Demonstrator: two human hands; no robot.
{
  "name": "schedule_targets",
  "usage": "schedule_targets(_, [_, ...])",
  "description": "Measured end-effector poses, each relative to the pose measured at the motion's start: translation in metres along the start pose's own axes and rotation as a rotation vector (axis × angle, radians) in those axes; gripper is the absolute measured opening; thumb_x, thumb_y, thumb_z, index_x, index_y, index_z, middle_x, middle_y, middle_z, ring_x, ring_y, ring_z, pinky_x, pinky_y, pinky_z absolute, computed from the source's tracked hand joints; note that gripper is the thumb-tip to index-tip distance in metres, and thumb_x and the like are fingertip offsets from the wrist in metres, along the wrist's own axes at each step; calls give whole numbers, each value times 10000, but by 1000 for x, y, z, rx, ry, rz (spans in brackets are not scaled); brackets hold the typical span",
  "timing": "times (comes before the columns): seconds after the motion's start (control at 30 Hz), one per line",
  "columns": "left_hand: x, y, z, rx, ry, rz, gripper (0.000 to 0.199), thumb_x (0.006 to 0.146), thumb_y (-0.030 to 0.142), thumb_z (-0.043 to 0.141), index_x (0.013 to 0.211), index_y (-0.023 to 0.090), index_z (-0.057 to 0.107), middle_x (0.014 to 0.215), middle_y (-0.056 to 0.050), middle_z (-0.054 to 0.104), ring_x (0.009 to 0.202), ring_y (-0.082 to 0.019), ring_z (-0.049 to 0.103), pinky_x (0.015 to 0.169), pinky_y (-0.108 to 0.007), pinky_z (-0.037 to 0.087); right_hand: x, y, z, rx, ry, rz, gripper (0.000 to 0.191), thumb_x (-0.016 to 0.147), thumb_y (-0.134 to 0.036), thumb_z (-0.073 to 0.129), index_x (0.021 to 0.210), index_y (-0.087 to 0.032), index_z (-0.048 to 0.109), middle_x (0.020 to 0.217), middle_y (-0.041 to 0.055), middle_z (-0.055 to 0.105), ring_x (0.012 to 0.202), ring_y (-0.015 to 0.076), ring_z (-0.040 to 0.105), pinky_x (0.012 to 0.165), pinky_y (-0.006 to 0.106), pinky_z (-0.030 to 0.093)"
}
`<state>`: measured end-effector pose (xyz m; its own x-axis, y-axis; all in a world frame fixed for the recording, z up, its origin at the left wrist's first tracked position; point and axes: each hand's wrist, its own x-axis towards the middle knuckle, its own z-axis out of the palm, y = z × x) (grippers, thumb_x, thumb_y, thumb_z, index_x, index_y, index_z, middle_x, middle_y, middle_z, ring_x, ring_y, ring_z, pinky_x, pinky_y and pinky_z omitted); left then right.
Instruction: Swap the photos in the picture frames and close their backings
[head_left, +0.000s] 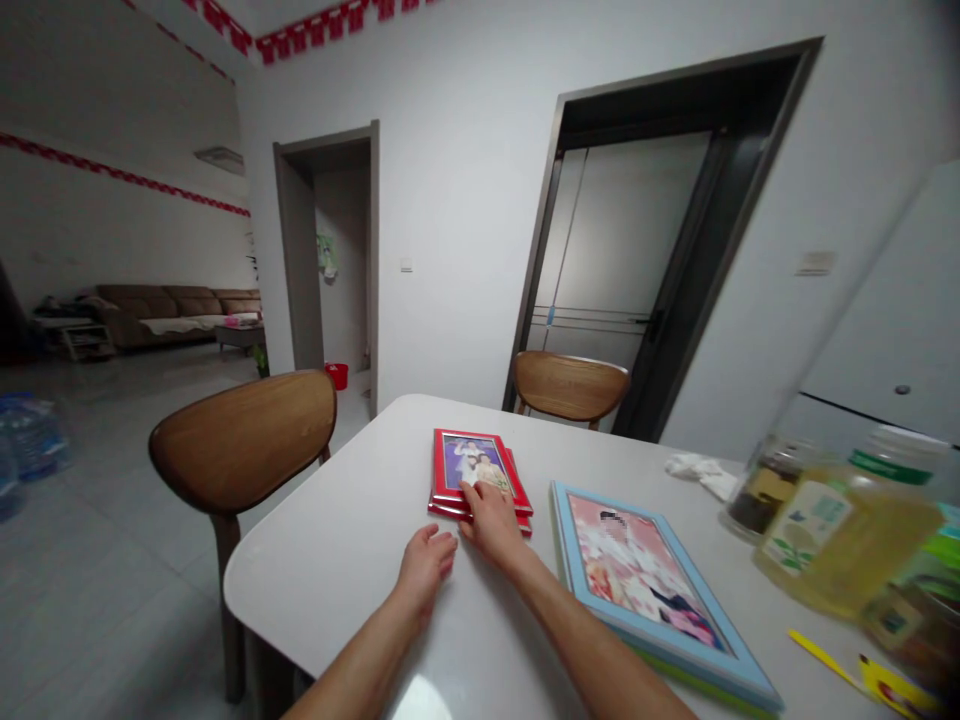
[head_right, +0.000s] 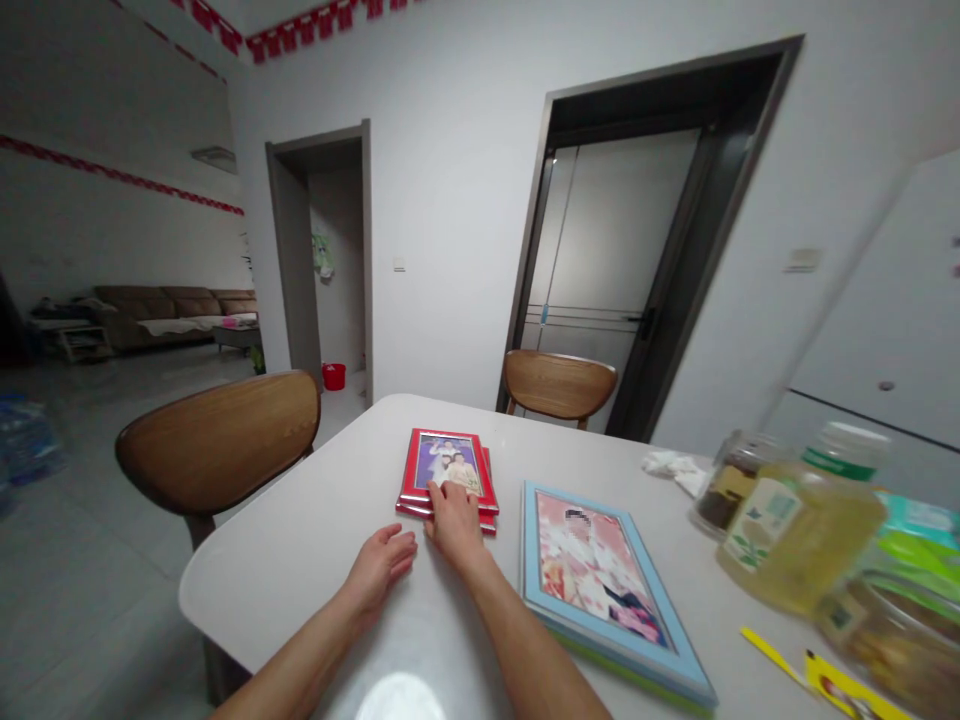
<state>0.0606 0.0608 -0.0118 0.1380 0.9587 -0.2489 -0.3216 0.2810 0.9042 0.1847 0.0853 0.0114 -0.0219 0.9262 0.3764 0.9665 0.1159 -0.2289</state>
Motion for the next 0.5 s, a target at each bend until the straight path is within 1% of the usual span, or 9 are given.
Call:
schedule_targets(0.1, [-5,3,-1,-137,-24,-14,371,591,215,660,909,99,507,772,-78,617,727,-150,596,642,-236,426,-12,-12,-3,-12,-12,-59,334,690,-180,508,1021,-185,549,938,96,545,903,218,451,775,327,315])
schedule_targets(0.17, [-8,5,1,-226,-66,8,294,601,240,646,839,103,543,741,-74,624,700,-155,600,629,-242,434,-26,-23,-10,-10,-17,-101,282,725,-196,474,994,-202,560,899,75,543,854,195,458,746,304,331])
schedule_targets(0.27, [-18,7,6,-346,-107,84,266,626,295,614,810,106,576,797,-90,637,757,-183,601,672,-265,444,-48,-40,-22,50,8,-150,327,726,-186,466,1046,-203,531,903,77,544,845,196,460,750,319,349])
schedule_targets(0.33, [-29,9,6,-410,-103,150,289,628,300,612,847,113,584,853,-90,640,822,-202,592,711,-276,443,-60,-46,-29,167,9,-166,360,696,-179,491,1055,-189,527,904,84,557,859,208,471,771,347,363])
schedule_targets(0.4, [-44,14,2,-423,-87,228,312,641,284,605,903,117,581,890,-87,642,856,-217,584,737,-290,442,-68,-48,-38,345,2,-119,379,685,-206,499,1063,-190,520,960,89,564,903,213,486,810,371,370])
schedule_targets(0.43, [-52,18,-1,-386,-76,265,317,653,278,598,923,112,579,896,-91,644,858,-226,585,746,-299,442,-70,-48,-42,449,3,-60,389,690,-238,495,1075,-193,509,1007,91,557,940,214,487,831,379,370])
schedule_targets(0.5, [-69,29,-9,-224,-50,336,317,680,275,579,943,97,581,906,-104,647,860,-241,587,764,-312,443,-72,-48,-52,682,24,112,443,702,-330,480,1122,-190,468,1103,101,525,1016,217,473,860,386,371])
